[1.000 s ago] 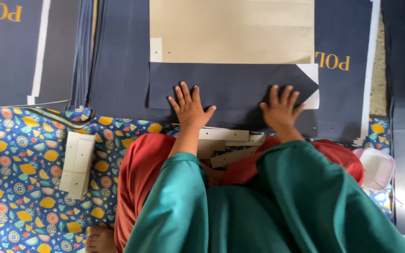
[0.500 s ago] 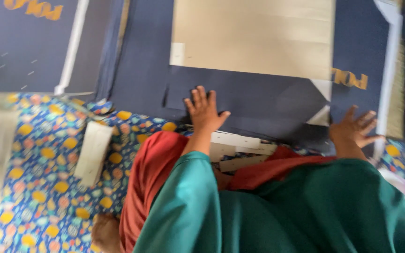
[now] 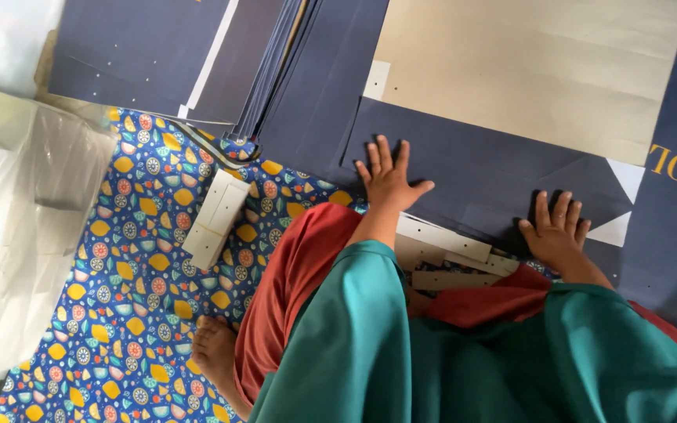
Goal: The person applies adhesive using a small brush to cardboard reinforcements and attaches them to large paper sheets, then folds the sheets to form shopping bags.
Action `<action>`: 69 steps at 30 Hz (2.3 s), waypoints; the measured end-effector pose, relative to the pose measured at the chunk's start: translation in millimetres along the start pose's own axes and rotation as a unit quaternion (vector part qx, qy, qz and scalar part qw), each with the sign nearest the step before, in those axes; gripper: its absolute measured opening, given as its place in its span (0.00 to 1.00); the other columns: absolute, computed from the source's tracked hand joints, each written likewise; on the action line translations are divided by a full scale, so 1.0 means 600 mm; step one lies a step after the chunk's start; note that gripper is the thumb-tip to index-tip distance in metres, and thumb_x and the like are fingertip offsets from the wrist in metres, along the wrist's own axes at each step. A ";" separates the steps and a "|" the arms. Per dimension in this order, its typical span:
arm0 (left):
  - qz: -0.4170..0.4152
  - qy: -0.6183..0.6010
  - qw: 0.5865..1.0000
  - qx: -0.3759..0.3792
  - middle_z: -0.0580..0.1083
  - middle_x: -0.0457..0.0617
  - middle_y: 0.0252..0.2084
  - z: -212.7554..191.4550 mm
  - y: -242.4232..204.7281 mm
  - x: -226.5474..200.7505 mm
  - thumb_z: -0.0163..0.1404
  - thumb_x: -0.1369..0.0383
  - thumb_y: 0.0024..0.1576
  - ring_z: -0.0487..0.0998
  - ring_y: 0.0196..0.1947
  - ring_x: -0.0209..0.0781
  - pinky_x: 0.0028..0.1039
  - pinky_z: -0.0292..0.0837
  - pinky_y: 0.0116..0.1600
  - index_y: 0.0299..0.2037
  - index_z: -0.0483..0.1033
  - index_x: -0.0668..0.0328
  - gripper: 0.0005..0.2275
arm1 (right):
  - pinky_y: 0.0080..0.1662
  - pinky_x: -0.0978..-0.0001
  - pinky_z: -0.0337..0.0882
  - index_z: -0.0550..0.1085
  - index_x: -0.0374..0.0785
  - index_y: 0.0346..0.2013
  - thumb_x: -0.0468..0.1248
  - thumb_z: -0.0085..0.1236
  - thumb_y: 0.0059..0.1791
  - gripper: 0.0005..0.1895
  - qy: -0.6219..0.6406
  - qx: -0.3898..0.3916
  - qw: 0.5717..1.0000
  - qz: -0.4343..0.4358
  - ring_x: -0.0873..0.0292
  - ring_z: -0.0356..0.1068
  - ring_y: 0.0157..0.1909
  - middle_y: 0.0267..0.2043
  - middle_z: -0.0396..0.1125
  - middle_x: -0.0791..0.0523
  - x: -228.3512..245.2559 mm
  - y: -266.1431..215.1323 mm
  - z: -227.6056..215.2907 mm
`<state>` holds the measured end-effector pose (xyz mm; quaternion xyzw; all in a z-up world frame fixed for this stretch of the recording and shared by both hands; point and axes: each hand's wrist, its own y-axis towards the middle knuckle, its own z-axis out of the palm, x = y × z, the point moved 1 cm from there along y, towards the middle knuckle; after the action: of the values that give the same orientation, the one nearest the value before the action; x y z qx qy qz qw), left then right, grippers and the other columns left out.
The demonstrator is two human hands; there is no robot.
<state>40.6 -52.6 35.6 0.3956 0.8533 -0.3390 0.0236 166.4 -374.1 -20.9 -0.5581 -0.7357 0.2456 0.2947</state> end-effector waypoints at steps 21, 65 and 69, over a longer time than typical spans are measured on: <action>-0.120 0.017 0.991 0.063 0.08 0.52 0.75 -0.062 -0.001 0.038 0.53 0.33 0.50 0.07 0.75 0.57 0.62 0.10 0.73 0.77 0.17 0.38 0.58 | 0.73 0.46 0.13 0.26 0.66 0.78 0.67 0.25 0.51 0.45 -0.025 -0.017 1.000 -0.002 0.53 0.02 0.80 0.80 0.02 0.61 -0.005 0.010 0.005; -0.327 -0.108 0.939 -0.016 0.13 0.53 0.78 -0.165 -0.021 0.147 0.59 0.60 0.57 0.13 0.77 0.63 0.73 0.23 0.71 0.77 0.19 0.35 0.52 | 0.73 0.47 0.12 0.28 0.64 0.78 0.66 0.27 0.51 0.45 0.002 -0.018 1.000 -0.008 0.52 0.03 0.80 0.80 0.02 0.61 0.010 -0.007 -0.006; -0.255 -0.050 0.960 -0.108 0.16 0.57 0.78 -0.135 -0.004 0.137 0.58 0.75 0.54 0.15 0.78 0.59 0.65 0.21 0.74 0.78 0.27 0.35 0.51 | 0.68 0.34 0.51 0.48 0.55 0.77 0.66 0.41 0.48 0.46 -0.094 -0.178 0.971 -0.132 0.39 0.37 0.80 0.83 0.35 0.49 -0.026 -0.002 0.000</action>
<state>1.1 49.0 73.9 0.1422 0.9551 -0.2589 0.0211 169.0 -389.5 -22.6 -0.4740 -0.8591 0.1214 0.1500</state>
